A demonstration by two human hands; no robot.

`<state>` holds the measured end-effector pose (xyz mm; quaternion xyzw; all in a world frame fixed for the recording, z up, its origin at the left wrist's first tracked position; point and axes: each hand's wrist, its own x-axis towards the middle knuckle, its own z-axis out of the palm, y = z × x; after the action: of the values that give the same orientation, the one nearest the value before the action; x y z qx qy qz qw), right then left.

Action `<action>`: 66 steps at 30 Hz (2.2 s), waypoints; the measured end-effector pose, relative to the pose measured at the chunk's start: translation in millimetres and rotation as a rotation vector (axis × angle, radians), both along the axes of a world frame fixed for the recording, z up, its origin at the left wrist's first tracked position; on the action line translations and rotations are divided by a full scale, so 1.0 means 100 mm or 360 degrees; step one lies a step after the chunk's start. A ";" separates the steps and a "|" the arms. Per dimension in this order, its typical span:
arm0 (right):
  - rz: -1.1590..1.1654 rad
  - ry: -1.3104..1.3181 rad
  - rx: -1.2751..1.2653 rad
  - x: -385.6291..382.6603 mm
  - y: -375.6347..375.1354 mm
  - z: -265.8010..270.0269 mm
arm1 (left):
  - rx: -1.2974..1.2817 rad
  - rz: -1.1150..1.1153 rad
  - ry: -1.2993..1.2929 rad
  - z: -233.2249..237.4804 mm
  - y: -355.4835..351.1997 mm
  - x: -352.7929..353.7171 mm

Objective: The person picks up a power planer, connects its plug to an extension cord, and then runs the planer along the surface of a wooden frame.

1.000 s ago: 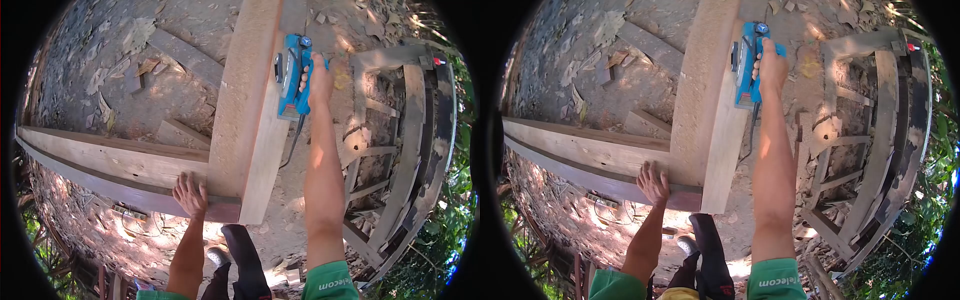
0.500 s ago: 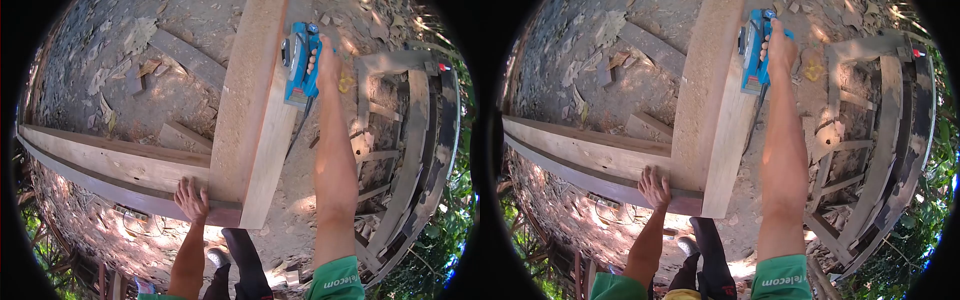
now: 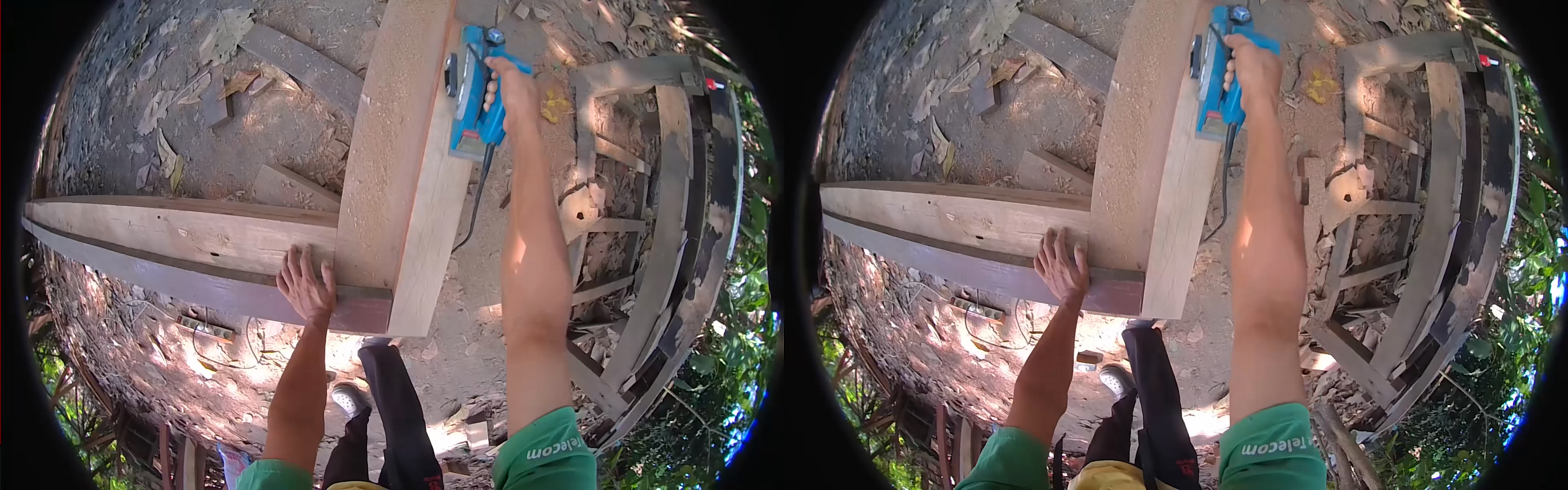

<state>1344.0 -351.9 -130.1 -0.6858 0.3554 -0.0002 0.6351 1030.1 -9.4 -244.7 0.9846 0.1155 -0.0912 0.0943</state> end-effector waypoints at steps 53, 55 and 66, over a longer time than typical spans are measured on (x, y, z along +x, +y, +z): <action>-0.0126 0.0250 -0.0136 -1.55 0.42 0.08 | -0.0043 0.0015 -0.0065 0.00 -0.01 0.01; -0.0112 0.0254 -0.0157 -1.39 0.38 0.09 | -0.0039 0.0018 -0.0049 0.01 -0.02 0.02; -0.0121 0.0226 -0.0152 -0.93 0.27 0.14 | -0.0011 0.0018 0.0043 0.03 -0.01 0.03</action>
<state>1251.3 -325.0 -116.5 -0.6996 0.4250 0.0073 0.5744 1032.9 -10.8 -242.0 0.9823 0.1221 -0.1044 0.0967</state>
